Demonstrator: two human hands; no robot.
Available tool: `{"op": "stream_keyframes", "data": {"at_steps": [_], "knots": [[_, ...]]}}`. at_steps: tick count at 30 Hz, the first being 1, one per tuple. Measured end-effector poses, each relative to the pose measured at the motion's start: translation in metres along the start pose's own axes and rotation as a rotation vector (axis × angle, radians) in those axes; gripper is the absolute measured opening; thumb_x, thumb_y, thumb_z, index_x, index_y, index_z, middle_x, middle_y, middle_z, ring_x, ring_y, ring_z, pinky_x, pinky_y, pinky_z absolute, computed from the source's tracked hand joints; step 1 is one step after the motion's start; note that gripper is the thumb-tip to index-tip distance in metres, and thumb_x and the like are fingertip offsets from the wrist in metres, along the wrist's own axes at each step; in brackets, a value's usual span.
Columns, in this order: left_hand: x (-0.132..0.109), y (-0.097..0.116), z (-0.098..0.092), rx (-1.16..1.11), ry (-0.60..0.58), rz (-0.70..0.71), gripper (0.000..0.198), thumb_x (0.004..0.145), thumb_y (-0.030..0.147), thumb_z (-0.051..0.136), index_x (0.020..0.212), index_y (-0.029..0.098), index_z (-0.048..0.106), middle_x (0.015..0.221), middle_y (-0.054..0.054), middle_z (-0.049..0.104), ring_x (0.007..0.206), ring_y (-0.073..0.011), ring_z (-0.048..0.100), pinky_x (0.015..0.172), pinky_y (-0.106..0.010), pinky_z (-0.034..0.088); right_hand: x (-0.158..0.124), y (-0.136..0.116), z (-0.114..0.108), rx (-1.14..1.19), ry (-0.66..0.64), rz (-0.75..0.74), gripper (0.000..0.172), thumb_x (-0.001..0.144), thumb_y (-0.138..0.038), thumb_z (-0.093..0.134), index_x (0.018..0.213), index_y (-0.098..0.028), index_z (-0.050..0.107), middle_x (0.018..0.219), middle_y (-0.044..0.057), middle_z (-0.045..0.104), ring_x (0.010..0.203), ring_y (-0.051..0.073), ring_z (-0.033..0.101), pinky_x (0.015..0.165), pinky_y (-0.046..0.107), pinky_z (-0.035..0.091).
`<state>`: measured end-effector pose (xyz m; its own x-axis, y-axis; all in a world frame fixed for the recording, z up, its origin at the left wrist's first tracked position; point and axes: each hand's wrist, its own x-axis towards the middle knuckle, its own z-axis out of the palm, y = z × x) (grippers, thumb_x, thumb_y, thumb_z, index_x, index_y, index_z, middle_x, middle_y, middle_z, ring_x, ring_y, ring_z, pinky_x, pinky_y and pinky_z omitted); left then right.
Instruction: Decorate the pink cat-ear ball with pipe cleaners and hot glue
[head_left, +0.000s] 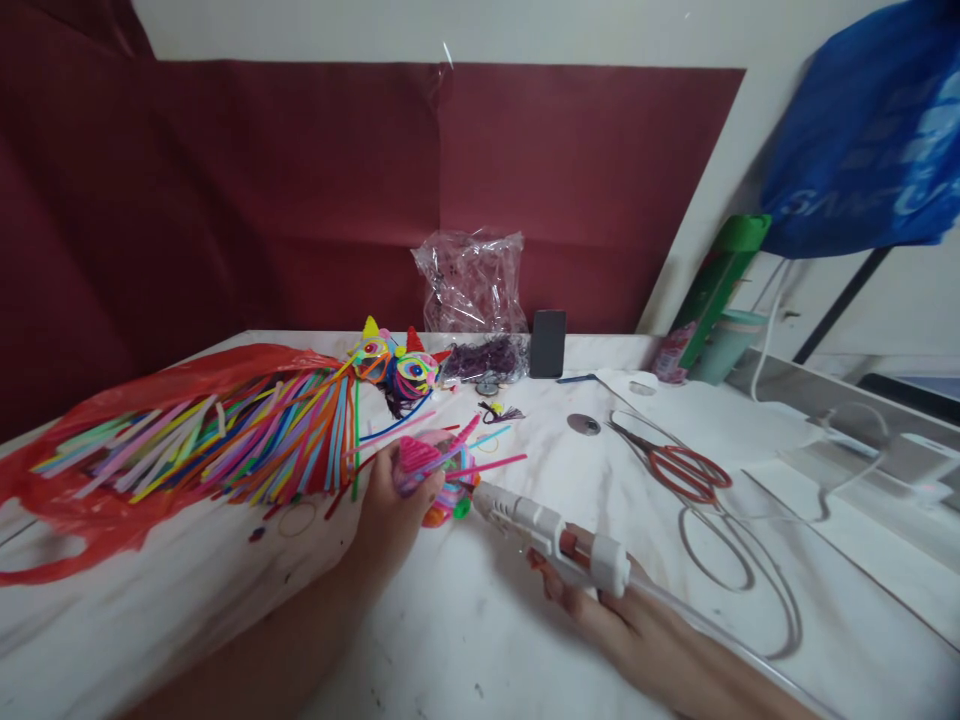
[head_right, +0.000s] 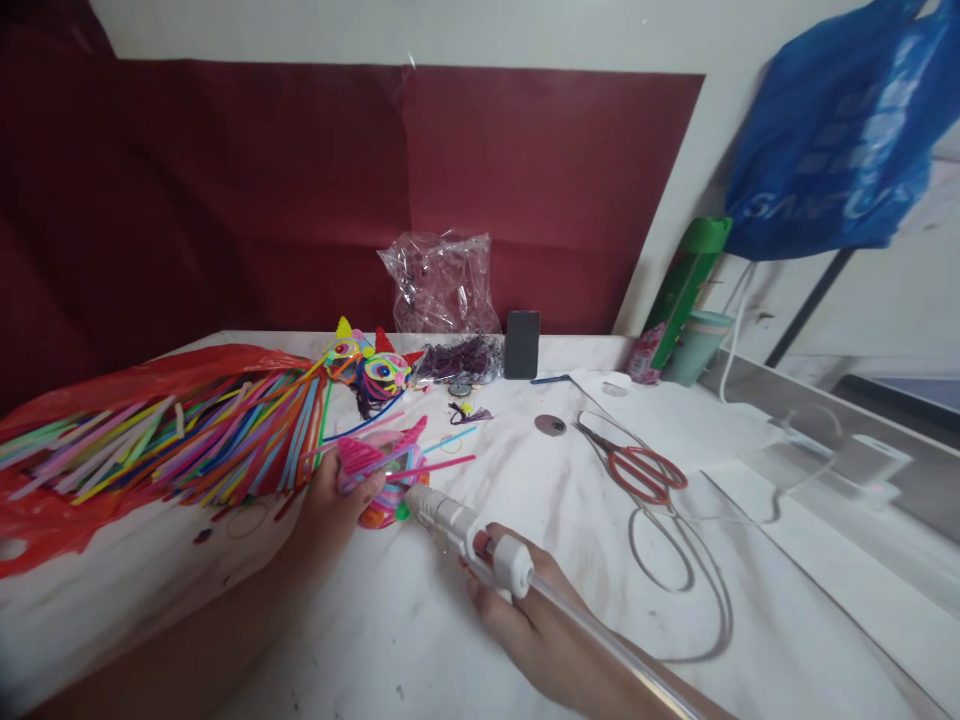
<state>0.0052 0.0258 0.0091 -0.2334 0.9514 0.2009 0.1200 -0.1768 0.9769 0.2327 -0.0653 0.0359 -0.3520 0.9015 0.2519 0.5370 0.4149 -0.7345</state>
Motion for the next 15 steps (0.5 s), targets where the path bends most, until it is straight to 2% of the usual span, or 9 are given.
{"op": "stream_keyframes", "data": {"at_steps": [11, 15], "knots": [[-0.0023, -0.0010, 0.0027, 0.040, 0.007, 0.006, 0.043, 0.066, 0.033, 0.072, 0.104, 0.019, 0.058, 0.094, -0.004, 0.067, 0.089, -0.0212, 0.064, 0.080, -0.034, 0.050, 0.0010, 0.0067, 0.0019, 0.007, 0.021, -0.015, 0.015, 0.088, -0.028, 0.042, 0.085, -0.020, 0.054, 0.082, 0.005, 0.067, 0.075, 0.019, 0.065, 0.067, 0.026, 0.054], [-0.0022, 0.0002, 0.0025, 0.025, 0.015, 0.008, 0.040, 0.063, 0.031, 0.074, 0.099, 0.020, 0.059, 0.090, -0.002, 0.066, 0.086, -0.0200, 0.064, 0.079, -0.033, 0.049, 0.0005, 0.0083, 0.0023, 0.001, 0.024, -0.019, 0.016, 0.089, -0.028, 0.043, 0.086, -0.019, 0.056, 0.080, 0.005, 0.067, 0.071, 0.019, 0.065, 0.065, 0.026, 0.054]]}}
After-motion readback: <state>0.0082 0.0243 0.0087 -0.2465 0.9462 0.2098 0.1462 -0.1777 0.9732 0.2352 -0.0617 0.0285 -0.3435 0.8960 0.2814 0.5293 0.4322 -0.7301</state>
